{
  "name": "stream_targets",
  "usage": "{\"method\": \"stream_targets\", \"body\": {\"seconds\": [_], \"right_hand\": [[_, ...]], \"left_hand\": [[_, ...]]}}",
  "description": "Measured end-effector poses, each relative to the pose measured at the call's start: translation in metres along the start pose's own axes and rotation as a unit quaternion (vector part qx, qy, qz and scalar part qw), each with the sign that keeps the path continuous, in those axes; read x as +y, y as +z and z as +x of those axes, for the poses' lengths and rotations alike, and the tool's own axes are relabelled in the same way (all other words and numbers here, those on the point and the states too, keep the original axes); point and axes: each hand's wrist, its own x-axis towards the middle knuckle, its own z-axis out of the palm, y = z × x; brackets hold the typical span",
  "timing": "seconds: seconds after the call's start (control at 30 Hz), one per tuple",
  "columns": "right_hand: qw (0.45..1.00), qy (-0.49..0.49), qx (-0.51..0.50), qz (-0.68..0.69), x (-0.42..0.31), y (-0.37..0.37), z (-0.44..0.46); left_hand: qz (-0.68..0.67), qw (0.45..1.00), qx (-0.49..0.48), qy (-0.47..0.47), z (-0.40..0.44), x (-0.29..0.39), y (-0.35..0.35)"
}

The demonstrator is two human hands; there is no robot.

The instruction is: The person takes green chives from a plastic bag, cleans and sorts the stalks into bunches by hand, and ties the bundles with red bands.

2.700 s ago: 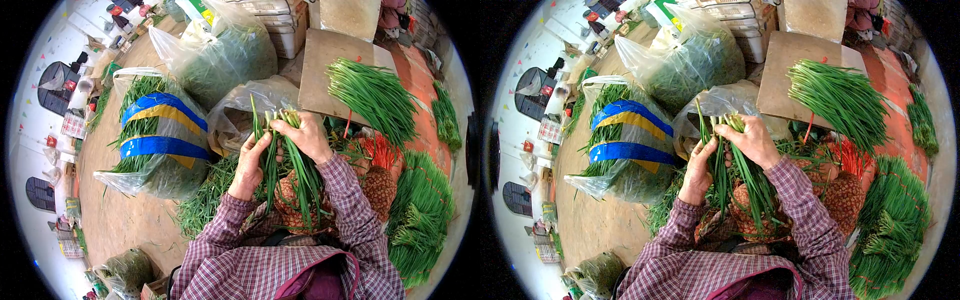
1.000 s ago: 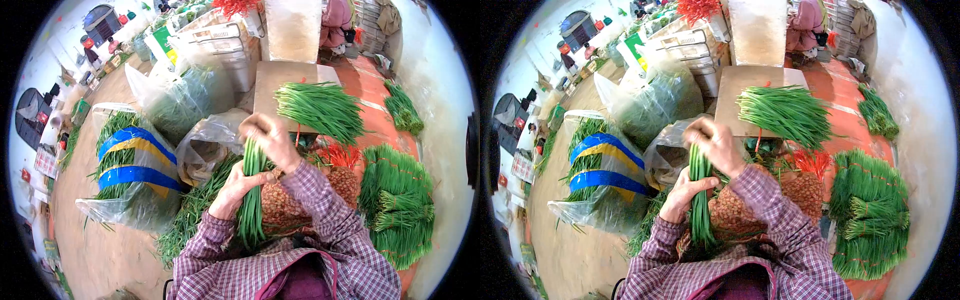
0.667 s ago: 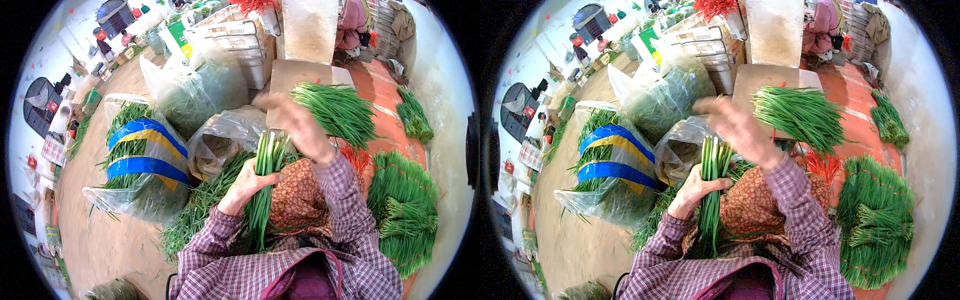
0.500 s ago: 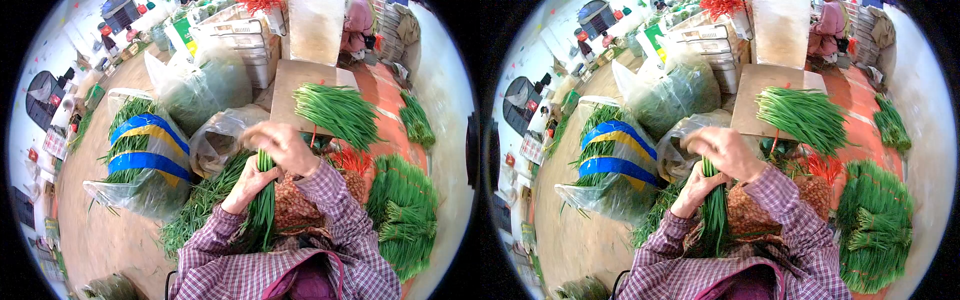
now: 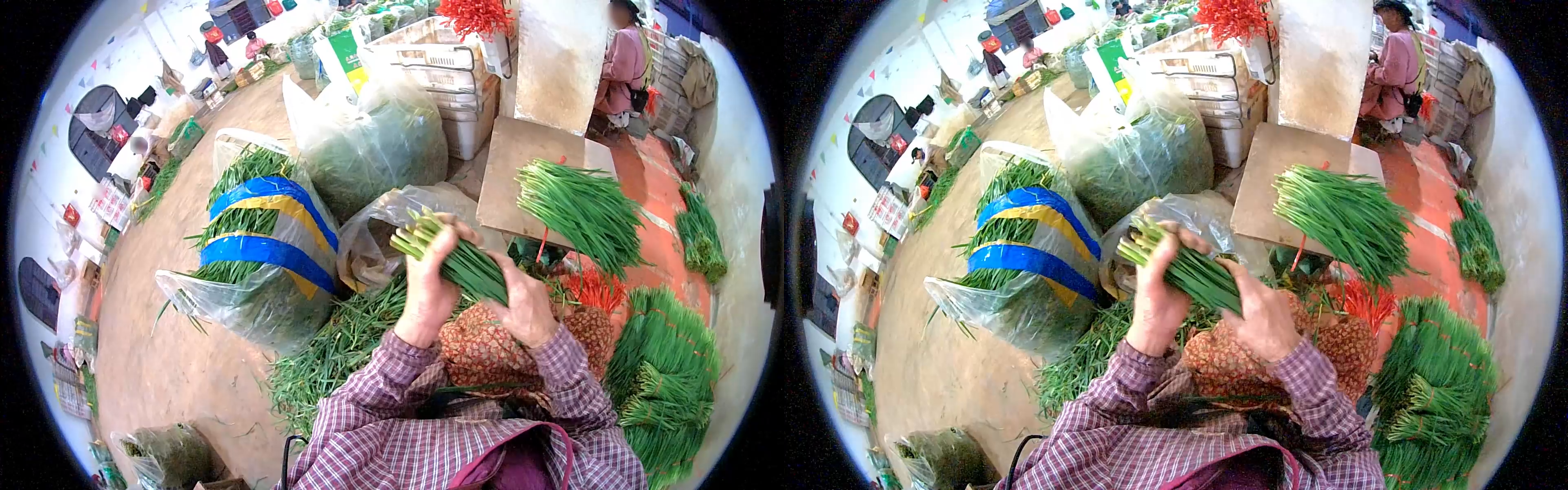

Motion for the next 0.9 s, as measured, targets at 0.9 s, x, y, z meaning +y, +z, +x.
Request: {"method": "stream_targets", "body": {"seconds": [0.9], "right_hand": [[0.982, -0.013, 0.045, -0.181, 0.009, -0.077, -0.034]], "left_hand": [[0.334, 0.938, 0.033, 0.087, 0.022, 0.071, -0.034]]}}
